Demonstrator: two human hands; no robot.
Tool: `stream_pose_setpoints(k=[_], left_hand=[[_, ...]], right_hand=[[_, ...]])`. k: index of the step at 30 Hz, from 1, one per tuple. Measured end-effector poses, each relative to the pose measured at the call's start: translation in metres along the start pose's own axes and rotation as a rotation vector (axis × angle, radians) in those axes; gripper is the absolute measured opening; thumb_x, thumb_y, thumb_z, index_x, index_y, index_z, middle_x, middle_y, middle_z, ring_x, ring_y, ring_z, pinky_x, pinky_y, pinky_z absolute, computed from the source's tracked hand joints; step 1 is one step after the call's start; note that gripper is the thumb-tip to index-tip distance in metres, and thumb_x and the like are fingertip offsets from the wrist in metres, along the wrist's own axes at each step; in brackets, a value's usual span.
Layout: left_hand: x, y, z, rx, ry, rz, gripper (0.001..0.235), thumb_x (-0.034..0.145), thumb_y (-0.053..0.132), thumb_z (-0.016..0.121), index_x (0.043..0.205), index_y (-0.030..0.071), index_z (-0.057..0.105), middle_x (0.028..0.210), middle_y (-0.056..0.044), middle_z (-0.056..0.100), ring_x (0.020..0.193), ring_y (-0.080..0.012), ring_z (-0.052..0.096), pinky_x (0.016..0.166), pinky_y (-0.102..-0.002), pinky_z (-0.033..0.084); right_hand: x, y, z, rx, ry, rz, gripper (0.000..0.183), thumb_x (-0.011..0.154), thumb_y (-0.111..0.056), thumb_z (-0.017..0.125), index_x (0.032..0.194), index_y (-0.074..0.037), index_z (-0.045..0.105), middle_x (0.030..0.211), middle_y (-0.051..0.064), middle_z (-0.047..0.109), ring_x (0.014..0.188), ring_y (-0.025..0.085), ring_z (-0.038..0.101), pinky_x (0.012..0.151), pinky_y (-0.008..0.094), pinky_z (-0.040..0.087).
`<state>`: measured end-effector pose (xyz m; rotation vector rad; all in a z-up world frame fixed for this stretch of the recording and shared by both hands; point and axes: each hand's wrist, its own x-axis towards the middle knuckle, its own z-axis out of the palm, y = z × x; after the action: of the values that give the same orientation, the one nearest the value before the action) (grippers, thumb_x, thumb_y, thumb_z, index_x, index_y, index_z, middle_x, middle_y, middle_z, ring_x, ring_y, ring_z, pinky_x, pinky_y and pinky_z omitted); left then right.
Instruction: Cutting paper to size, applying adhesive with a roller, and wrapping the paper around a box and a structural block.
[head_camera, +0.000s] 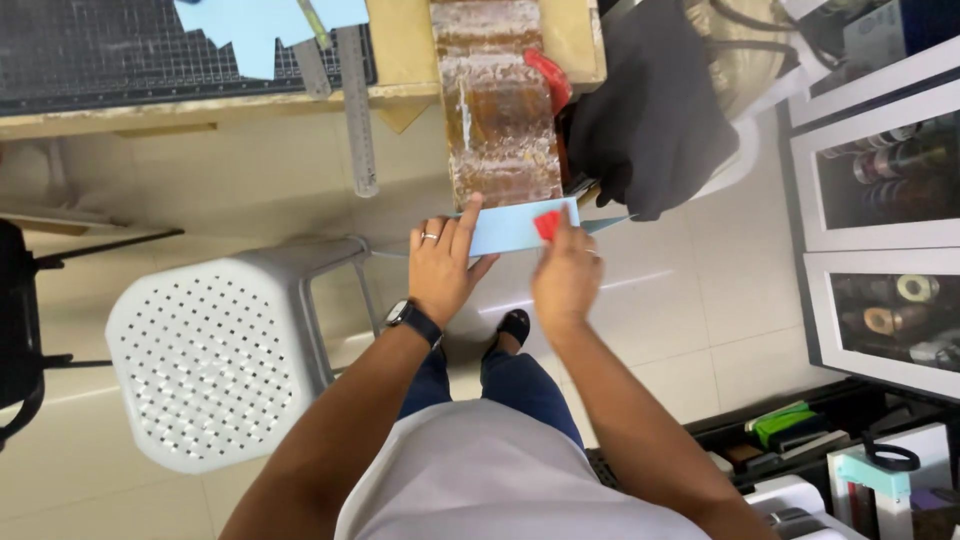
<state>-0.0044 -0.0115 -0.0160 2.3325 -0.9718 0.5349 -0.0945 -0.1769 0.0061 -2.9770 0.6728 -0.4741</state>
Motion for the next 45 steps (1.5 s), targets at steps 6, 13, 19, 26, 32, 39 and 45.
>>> stream_pose_setpoints(k=[6,13,19,26,32,39,45], left_hand=[[0.0,-0.004,-0.005,-0.043,0.008,0.003,0.096,0.079,0.041,0.087,0.155,0.001,0.045,0.101,-0.007,0.064,0.098,-0.0251,0.061,0.095,-0.042,0.045],[-0.002,-0.007,0.001,-0.042,-0.001,0.007,0.099,0.075,0.037,0.089,0.156,0.002,0.043,0.101,-0.007,0.063,0.1,-0.0263,0.06,0.096,-0.043,0.045],[-0.005,-0.007,0.001,-0.03,-0.045,-0.002,0.097,0.076,0.036,0.088,0.156,0.003,0.044,0.101,-0.007,0.064,0.101,-0.0271,0.06,0.096,-0.045,0.045],[-0.012,0.006,0.023,-0.083,-0.068,0.082,0.031,0.092,0.02,0.067,0.122,0.026,0.073,0.114,0.001,0.063,0.112,-0.0255,0.056,0.098,-0.045,0.043],[-0.013,0.006,0.02,-0.044,-0.033,0.102,0.028,0.09,0.02,0.068,0.117,0.025,0.075,0.114,0.0,0.063,0.11,-0.0261,0.058,0.096,-0.044,0.044],[-0.009,0.009,0.015,-0.017,0.001,0.1,0.029,0.089,0.018,0.068,0.117,0.022,0.075,0.114,-0.002,0.063,0.109,-0.0277,0.059,0.095,-0.045,0.045],[-0.004,0.019,0.003,-0.005,0.011,0.078,0.03,0.087,0.017,0.069,0.115,0.022,0.076,0.113,-0.002,0.064,0.108,-0.0282,0.059,0.094,-0.045,0.045]], right_hand=[[-0.016,-0.026,0.027,-0.182,-0.047,-0.12,0.06,0.083,-0.011,0.065,0.143,-0.014,0.057,0.106,0.006,0.065,0.094,0.025,0.062,0.075,0.044,0.051],[-0.02,-0.046,0.036,-0.231,-0.002,-0.028,0.052,0.089,-0.01,0.059,0.14,-0.013,0.057,0.106,0.006,0.062,0.092,0.025,0.06,0.079,0.043,0.048],[0.006,0.045,0.032,-0.312,-0.005,-0.081,0.054,0.089,-0.013,0.063,0.142,-0.017,0.058,0.106,0.005,0.063,0.097,0.027,0.061,0.08,0.044,0.046],[0.006,0.054,0.022,0.013,-0.083,-0.238,0.046,0.097,-0.016,0.058,0.141,-0.028,0.059,0.105,0.001,0.06,0.105,0.028,0.057,0.093,0.049,0.04],[0.035,0.088,-0.007,0.089,-0.046,-0.38,0.031,0.096,-0.021,0.062,0.126,-0.028,0.065,0.104,-0.003,0.06,0.102,0.025,0.055,0.09,0.046,0.04],[0.06,0.09,0.022,0.107,-0.045,-0.529,0.022,0.105,-0.028,0.049,0.121,-0.029,0.064,0.103,-0.003,0.058,0.102,0.024,0.055,0.089,0.043,0.04],[0.044,0.093,0.008,0.094,-0.107,-0.607,0.023,0.102,-0.023,0.051,0.12,-0.025,0.065,0.107,0.003,0.059,0.107,0.03,0.054,0.092,0.049,0.04]])
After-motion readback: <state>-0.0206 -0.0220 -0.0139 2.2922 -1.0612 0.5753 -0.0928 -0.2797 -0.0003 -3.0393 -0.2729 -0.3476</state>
